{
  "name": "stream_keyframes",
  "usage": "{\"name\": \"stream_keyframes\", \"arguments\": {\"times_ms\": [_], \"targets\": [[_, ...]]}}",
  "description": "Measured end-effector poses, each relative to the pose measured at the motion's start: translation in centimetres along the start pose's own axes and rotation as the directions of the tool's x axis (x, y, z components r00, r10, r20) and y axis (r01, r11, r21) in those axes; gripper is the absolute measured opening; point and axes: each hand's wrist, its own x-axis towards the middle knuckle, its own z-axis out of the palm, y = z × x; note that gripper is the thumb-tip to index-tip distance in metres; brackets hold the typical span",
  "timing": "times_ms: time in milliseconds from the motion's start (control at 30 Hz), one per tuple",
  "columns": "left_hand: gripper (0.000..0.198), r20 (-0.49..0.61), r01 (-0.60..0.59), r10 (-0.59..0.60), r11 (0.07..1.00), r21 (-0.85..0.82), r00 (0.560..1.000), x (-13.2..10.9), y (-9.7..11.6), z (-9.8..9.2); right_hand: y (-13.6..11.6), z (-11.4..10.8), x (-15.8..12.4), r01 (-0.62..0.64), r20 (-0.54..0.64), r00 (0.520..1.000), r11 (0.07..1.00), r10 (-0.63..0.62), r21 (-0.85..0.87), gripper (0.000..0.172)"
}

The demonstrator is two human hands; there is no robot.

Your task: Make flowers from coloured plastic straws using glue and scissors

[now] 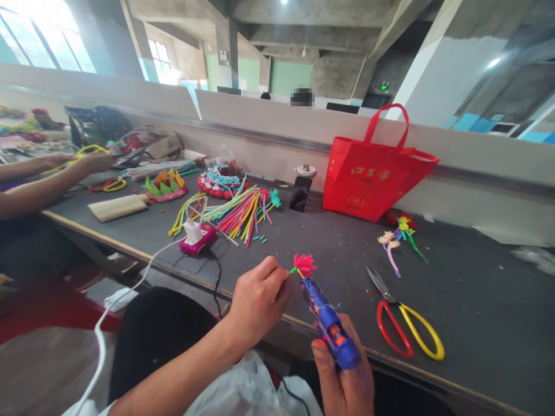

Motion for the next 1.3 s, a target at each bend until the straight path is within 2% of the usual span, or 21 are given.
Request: {"name": "stream_keyframes", "arguments": {"times_ms": [367, 767, 867, 1000, 1133, 1300], "targets": [[0.023, 0.018, 0.024, -0.024, 1.0, 0.004, 1.0, 0.1, 0.1, -0.2, 0.1, -0.1, 0.0, 0.044, -0.006, 0.999, 0.999, -0.044, -0.004, 0.028], [0.022, 0.025, 0.055, -0.055, 0.998, -0.03, 0.998, 0.0, -0.1, -0.1, 0.4, -0.1, -0.2, 0.025, -0.006, 1.0, 1.0, -0.025, -0.016, 0.029], [0.02, 0.038, 0.093, -0.09, 0.992, -0.087, 0.995, 0.0, -0.1, -0.2, 0.5, 0.0, -0.2, 0.013, 0.0, 1.0, 1.0, -0.013, 0.007, 0.027], [0.018, 0.076, 0.208, -0.196, 0.955, -0.213, 0.978, 0.3, -0.2, -0.4, 0.9, 0.2, -0.5, 0.055, 0.0, 0.998, 0.998, -0.055, 0.014, 0.029], [0.017, 0.086, 0.309, -0.297, 0.9, -0.309, 0.951, 0.7, -0.4, -0.6, 2.0, -0.3, -0.9, 0.09, -0.022, 0.996, 0.994, -0.091, -0.059, 0.034], [0.017, 0.075, 0.367, -0.365, 0.859, -0.357, 0.928, 0.9, -0.9, -0.8, 4.5, -1.2, 0.3, 0.198, 0.008, 0.979, 0.934, -0.205, -0.298, 0.034]]}}
